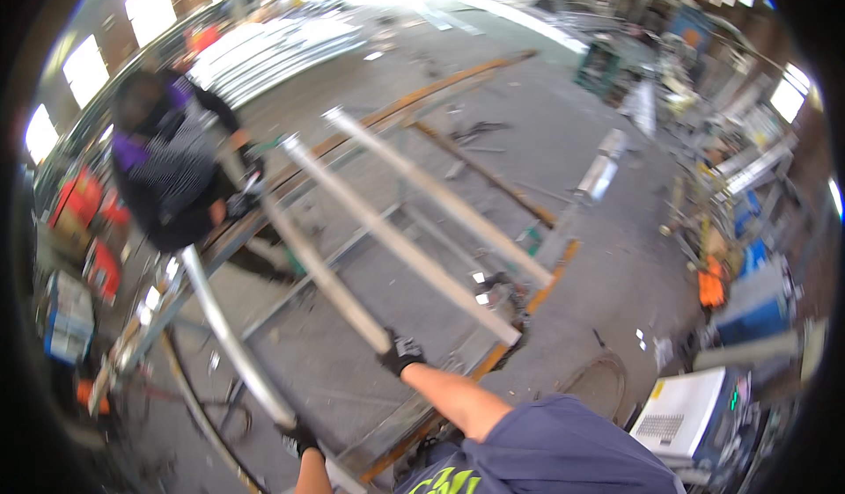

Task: The person positions metal bars on a frame, measures and marks them with a tape measure and marker, then uses a welding tool to join the bars. The person handles multiple bars and tools while assembling the structure.

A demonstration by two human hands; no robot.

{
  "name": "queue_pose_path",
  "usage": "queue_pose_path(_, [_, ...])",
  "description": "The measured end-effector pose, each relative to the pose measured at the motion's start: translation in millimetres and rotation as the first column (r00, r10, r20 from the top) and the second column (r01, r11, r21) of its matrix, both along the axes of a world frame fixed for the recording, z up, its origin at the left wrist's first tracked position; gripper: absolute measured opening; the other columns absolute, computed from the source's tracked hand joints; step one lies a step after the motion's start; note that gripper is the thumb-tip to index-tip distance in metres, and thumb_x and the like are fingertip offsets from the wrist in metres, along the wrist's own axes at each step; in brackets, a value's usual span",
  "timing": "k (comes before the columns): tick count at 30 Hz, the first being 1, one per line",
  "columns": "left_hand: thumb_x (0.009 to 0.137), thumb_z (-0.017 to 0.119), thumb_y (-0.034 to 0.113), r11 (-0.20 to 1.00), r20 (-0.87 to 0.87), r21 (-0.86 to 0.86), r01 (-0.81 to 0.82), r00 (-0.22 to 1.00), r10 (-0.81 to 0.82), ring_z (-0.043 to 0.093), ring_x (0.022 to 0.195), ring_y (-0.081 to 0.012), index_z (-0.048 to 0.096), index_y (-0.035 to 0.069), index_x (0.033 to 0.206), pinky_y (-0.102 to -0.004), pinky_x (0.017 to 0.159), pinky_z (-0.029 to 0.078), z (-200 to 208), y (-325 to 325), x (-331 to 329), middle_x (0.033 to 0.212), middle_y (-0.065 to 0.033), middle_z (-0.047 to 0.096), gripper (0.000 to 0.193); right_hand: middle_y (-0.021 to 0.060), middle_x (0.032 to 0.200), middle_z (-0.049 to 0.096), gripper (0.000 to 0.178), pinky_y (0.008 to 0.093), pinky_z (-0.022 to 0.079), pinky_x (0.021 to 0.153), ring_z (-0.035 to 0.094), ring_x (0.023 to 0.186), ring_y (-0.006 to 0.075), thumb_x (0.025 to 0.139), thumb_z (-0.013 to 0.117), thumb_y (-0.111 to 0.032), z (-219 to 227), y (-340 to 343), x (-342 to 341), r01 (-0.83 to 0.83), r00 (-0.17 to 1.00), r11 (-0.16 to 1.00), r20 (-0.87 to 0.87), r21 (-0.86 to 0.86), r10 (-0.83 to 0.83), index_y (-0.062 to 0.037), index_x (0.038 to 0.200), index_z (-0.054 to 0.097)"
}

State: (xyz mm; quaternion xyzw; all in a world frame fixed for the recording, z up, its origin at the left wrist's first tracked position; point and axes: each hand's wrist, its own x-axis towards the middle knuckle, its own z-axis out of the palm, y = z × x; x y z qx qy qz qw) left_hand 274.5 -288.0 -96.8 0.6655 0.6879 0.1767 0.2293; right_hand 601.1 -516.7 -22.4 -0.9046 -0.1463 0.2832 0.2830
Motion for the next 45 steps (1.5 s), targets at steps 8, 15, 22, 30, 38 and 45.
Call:
queue_pose_path(8, [0.089, 0.074, 0.015, 0.994, 0.054, -0.089, 0.066, 0.997, -0.061, 0.066, 0.122, -0.0474, 0.042, 0.004, 0.155, -0.0539, 0.102, 0.054, 21.6, -7.3, 39.7, 0.142, -0.0278, 0.063, 0.074, 0.0204, 0.121, 0.075, 0.077, 0.0502, 0.056, 0.095, 0.072, 0.111, 0.0383, 0.087, 0.068, -0.037, 54.0, -32.1, 7.5, 0.054, 0.996, 0.998, -0.064, -0.019, -0.055, -0.0114, 0.155, 0.044])
queue_pose_path(15, [0.081, 0.089, 0.039, 0.947, 0.083, 0.301, 0.113, 0.986, -0.145, 0.065, 0.116, -0.0446, 0.033, 0.01, 0.163, -0.0577, 0.101, 0.052, -49.7, 17.7, 28.1, 0.138, -0.0257, 0.064, 0.104, 0.0199, 0.127, 0.072, 0.072, 0.0501, 0.053, 0.099, 0.069, 0.117, 0.0386, 0.088, 0.066, -0.042, 46.6, -24.3, 2.4, 0.039, 0.998, 0.999, -0.051, -0.005, -0.039, -0.0133, 0.152, 0.047])
queue_pose_path(22, [0.082, 0.088, 0.042, 0.988, 0.098, 0.058, 0.145, 0.984, -0.15, 0.061, 0.124, -0.0444, 0.03, 0.005, 0.162, -0.0547, 0.108, 0.05, -67.5, 27.4, 16.4, 0.145, -0.0277, 0.059, 0.106, 0.0204, 0.122, 0.073, 0.068, 0.0501, 0.054, 0.096, 0.07, 0.112, 0.0394, 0.088, 0.065, -0.039, 42.7, -27.8, 2.5, 0.059, 0.998, 0.998, -0.03, -0.011, -0.06, -0.0122, 0.148, 0.05])
queue_pose_path(30, [0.083, 0.086, 0.051, 0.987, 0.157, -0.047, 0.156, 0.977, -0.147, 0.052, 0.137, -0.0443, 0.027, 0.007, 0.165, -0.0544, 0.113, 0.044, -63.7, 20.8, 17.6, 0.158, -0.0264, 0.047, 0.111, 0.0215, 0.13, 0.071, 0.074, 0.0507, 0.053, 0.101, 0.069, 0.119, 0.0377, 0.089, 0.066, -0.038, 52.3, -33.7, 6.3, 0.038, 0.998, 0.999, -0.059, -0.018, -0.039, -0.0108, 0.154, 0.044])
queue_pose_path(38, [0.089, 0.079, 0.029, 0.991, 0.141, -0.134, 0.009, 0.99, 0.01, 0.067, 0.121, -0.0445, 0.042, 0.01, 0.159, -0.0509, 0.102, 0.056, -45.5, 17.1, 6.0, 0.14, -0.0242, 0.065, 0.081, 0.0211, 0.125, 0.073, 0.068, 0.0514, 0.055, 0.099, 0.07, 0.117, 0.0399, 0.087, 0.068, -0.042, 11.8, -14.2, 6.6, 0.075, 0.997, 0.99, 0.03, -0.121, -0.072, -0.0127, 0.147, 0.053])
queue_pose_path(45, [0.082, 0.08, 0.039, 0.985, -0.147, -0.141, 0.098, 0.982, -0.119, 0.067, 0.116, -0.0486, 0.055, 0.005, 0.138, -0.0549, 0.097, 0.055, 76.9, -18.4, 52.9, 0.128, -0.0291, 0.069, 0.069, 0.0211, 0.127, 0.072, 0.078, 0.0516, 0.056, 0.097, 0.07, 0.115, 0.0406, 0.084, 0.075, -0.042, 12.9, -21.0, 4.1, 0.075, 0.997, 0.994, 0.029, -0.081, -0.073, -0.0166, 0.152, 0.046])
